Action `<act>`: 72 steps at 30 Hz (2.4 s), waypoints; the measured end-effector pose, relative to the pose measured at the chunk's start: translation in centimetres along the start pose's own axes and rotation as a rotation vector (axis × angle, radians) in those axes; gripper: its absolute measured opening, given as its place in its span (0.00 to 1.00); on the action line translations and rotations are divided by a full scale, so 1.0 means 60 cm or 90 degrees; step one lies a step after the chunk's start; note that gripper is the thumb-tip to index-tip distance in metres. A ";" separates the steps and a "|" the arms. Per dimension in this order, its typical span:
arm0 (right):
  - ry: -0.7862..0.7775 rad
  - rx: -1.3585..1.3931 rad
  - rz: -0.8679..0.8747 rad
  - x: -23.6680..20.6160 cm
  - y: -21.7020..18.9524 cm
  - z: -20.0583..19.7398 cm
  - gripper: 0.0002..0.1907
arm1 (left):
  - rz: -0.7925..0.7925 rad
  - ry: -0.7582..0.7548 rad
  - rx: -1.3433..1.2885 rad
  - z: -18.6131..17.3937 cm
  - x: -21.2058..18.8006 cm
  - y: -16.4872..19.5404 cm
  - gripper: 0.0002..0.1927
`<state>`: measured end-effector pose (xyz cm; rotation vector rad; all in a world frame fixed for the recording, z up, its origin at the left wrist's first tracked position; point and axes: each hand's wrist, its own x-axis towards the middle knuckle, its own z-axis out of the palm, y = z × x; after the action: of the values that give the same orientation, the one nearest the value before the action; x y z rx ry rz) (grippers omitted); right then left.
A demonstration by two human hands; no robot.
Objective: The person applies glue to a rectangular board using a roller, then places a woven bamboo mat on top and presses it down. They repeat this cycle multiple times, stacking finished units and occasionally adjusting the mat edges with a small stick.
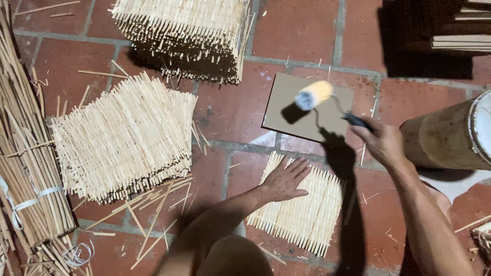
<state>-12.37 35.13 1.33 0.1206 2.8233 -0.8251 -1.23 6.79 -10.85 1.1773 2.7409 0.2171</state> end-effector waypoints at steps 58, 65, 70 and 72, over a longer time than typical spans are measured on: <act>-0.040 -0.414 -0.199 0.305 -0.002 -0.052 0.21 | -0.019 0.005 -0.117 0.013 0.021 0.000 0.45; -0.099 -0.385 -0.291 0.348 -0.180 0.044 0.16 | -0.020 -0.006 -0.100 0.019 0.021 -0.002 0.44; -0.094 -0.449 -0.150 0.276 -0.046 -0.056 0.14 | -0.009 -0.046 -0.103 0.014 0.020 0.005 0.45; -0.125 -0.486 -0.058 0.234 0.023 -0.100 0.18 | -0.014 -0.026 -0.125 0.008 0.018 0.008 0.45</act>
<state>-26.91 39.84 2.58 -0.1926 2.7518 0.2522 -1.54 7.92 -11.32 1.0873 2.6252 0.4439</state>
